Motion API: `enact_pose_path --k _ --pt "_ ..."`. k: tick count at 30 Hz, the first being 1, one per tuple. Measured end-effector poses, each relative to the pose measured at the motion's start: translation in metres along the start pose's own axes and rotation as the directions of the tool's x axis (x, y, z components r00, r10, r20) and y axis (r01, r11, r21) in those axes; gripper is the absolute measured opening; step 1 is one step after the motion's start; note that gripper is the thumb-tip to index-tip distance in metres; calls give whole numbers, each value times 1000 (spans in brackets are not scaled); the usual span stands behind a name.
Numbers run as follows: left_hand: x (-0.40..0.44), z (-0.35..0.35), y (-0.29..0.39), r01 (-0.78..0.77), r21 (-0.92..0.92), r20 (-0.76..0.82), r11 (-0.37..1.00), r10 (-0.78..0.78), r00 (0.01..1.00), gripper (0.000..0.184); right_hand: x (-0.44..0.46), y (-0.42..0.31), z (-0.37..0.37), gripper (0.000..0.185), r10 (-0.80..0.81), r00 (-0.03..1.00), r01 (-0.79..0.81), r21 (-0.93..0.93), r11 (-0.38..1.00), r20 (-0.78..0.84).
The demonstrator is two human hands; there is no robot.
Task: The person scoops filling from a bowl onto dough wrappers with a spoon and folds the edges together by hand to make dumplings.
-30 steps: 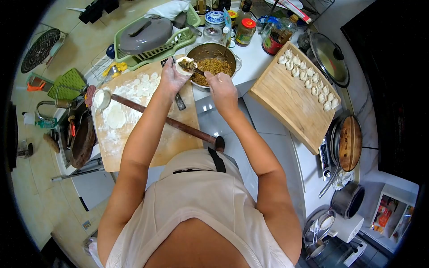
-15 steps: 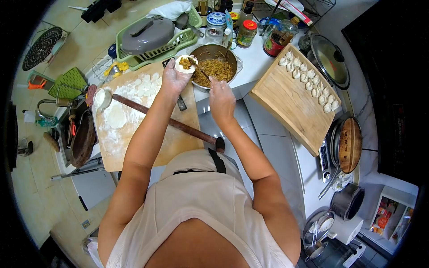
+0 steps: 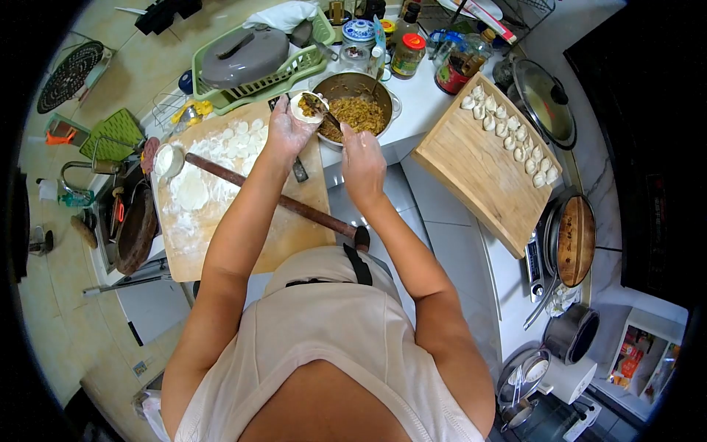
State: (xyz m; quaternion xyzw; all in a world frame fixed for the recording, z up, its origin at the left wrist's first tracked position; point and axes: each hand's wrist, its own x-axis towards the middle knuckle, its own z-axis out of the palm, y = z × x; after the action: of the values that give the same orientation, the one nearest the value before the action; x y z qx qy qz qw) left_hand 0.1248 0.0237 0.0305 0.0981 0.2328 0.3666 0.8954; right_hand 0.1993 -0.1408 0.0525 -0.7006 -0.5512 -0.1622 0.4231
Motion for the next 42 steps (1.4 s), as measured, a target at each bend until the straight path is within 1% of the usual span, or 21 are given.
enact_pose_path --k 4,7,10,13,15,16,18,19,21,22,23,25,30,32,33,35,36,38,39,41,42 --pt "-2 2 2 15 29 -7 999 -14 1000 52 3 9 -2 32 -53 995 59 -64 996 84" --pt "-1 -3 7 3 61 -18 998 -2 1000 57 6 14 -13 31 -37 995 46 -97 994 95" --pt "1 -9 8 6 71 -10 997 -6 1000 56 11 26 -13 27 67 997 -58 -199 978 36" --pt "-4 -5 7 17 89 -27 996 -15 1000 51 9 54 8 23 150 946 2 -466 885 289" --pt "-7 -4 5 44 87 -7 995 -44 999 43 8 67 21 21 156 907 79 -523 848 390" --pt "-9 -2 4 58 103 -3 993 -58 998 43 7 71 25 21 161 884 120 -546 829 439" --pt "-14 3 3 81 134 0 988 -82 997 43 6 69 24 17 2 964 141 -520 842 264" --pt "-19 6 4 89 150 -5 985 -89 996 43 9 65 21 15 -77 982 155 -508 848 170" --pt "-29 13 4 106 179 -17 978 -105 994 43 18 42 15 15 -102 984 132 -215 968 144" --pt "-33 16 3 115 185 -12 976 -115 993 42 21 34 13 15 -109 986 117 -59 991 130" --pt "-38 20 3 124 192 -5 973 -126 992 42 19 32 14 17 -169 978 173 -22 985 124" --pt "-41 22 1 145 201 5 969 -149 989 41 18 32 17 21 -286 953 283 50 958 102" --pt "-44 23 0 175 216 34 961 -187 982 41 22 31 13 20 -364 931 362 56 931 26" --pt "-49 27 -1 173 266 -10 948 -177 984 42 22 33 11 19 -408 913 406 51 912 31" --pt "-52 29 -1 173 291 -31 941 -171 985 42 23 31 9 19 -389 921 386 78 919 34" --pt "-46 21 -1 183 274 25 944 -197 980 42 27 24 5 17 -351 935 343 131 930 42" --pt "-45 19 -2 189 267 54 945 -211 976 42 29 21 5 17 -297 954 287 161 944 42" --pt "-47 16 -5 138 303 102 943 -176 979 42 31 17 7 17 -182 982 168 216 962 45" --pt "-52 19 -6 112 319 126 941 -159 979 42 31 19 7 17 -177 984 168 230 959 16" --pt "-62 25 -6 146 285 119 947 -186 975 42 30 21 10 18 -164 986 168 260 951 -39" --pt "-65 28 -5 162 267 115 950 -198 973 42 29 20 4 20 -182 983 181 251 951 -17"
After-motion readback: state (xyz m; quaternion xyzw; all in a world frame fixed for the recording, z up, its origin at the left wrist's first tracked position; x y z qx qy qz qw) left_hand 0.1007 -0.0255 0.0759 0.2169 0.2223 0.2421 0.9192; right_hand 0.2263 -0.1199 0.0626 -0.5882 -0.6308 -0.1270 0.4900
